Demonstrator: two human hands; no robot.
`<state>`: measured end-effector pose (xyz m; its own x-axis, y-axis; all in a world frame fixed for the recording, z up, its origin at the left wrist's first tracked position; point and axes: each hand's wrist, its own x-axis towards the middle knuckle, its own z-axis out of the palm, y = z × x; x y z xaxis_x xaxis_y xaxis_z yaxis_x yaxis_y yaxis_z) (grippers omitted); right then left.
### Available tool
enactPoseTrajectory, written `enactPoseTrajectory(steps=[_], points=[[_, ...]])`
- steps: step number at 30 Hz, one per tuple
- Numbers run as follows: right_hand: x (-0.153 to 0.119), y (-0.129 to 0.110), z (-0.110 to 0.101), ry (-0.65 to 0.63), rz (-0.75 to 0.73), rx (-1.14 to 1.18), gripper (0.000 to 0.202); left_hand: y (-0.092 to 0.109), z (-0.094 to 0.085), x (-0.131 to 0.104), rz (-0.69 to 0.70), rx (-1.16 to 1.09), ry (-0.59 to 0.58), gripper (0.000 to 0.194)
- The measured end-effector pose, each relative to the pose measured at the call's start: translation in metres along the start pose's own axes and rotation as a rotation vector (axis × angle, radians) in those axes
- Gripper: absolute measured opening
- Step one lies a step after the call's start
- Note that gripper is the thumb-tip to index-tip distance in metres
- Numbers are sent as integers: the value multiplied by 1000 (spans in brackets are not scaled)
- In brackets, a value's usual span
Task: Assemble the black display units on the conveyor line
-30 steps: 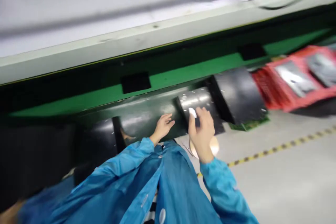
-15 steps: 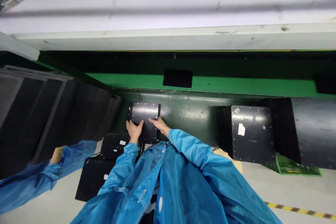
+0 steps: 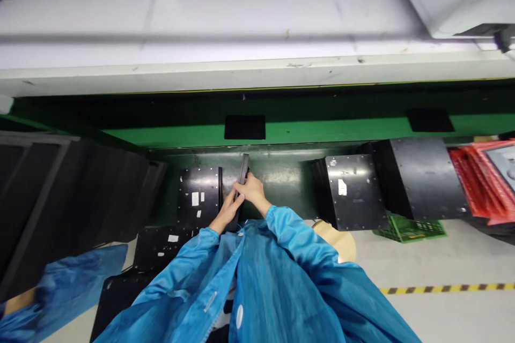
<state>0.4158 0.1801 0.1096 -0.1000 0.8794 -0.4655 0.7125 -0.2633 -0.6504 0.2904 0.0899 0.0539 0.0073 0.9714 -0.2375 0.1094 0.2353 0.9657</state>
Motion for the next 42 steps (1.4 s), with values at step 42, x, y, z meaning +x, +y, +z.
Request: enactPoseTrajectory(steps=[42], points=[[82,135,-75,165,15,454,37,-36,-225,-2,-312,823,986,26]])
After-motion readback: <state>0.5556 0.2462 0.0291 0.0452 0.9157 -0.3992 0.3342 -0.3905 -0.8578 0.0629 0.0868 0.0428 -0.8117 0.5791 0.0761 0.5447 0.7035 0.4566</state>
